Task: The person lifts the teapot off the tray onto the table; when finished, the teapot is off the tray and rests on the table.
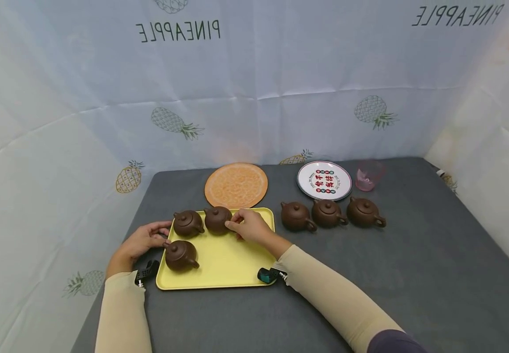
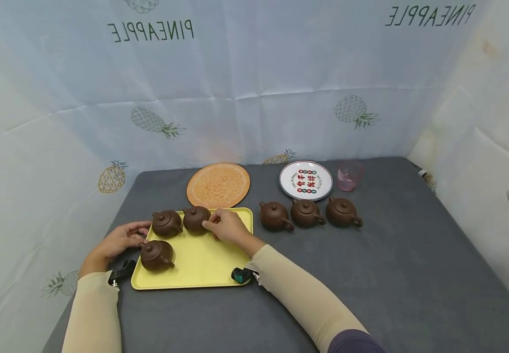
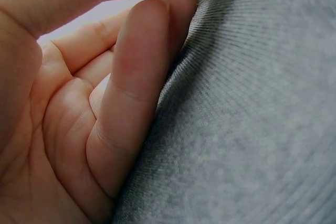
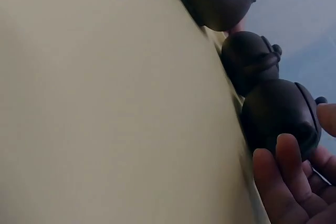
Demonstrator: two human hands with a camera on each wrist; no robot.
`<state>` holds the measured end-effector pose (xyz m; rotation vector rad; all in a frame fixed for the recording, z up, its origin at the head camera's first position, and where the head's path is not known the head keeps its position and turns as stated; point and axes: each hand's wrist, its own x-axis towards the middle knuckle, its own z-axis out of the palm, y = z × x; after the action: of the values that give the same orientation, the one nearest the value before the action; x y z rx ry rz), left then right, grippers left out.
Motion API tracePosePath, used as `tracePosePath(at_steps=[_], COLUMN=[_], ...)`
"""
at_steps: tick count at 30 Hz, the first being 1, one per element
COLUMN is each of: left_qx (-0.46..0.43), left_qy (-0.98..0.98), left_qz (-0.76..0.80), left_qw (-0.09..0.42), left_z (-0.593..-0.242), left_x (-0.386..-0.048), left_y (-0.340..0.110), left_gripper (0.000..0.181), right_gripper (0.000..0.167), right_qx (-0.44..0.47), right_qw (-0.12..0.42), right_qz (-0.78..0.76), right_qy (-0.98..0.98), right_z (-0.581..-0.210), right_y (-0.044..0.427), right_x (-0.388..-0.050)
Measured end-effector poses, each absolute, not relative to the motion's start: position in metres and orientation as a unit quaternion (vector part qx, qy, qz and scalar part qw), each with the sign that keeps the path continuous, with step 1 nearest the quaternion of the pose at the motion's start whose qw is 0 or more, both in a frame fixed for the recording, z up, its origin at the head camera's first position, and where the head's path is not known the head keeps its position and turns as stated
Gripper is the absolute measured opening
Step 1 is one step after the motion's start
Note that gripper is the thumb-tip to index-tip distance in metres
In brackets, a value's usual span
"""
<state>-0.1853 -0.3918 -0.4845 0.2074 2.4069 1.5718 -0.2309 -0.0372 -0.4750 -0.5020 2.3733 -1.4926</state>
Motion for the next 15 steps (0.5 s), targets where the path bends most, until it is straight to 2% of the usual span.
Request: tracePosePath(at_steps=[15], left_qx=[0.067], left_qy=[0.821], left_qz=[0.552], left_qw=[0.132], left_z=[-0.485], left_x=[-0.185], left_y=[-0.3919], left_gripper=[0.061], right_gripper=[0.023], right_qx=[-0.155], right_qw=[0.168], right_qz=[-0.559], right_qy=[0.797], right_z=[-0.4815], right_y=[-0.0435], right_x=[-0.2264])
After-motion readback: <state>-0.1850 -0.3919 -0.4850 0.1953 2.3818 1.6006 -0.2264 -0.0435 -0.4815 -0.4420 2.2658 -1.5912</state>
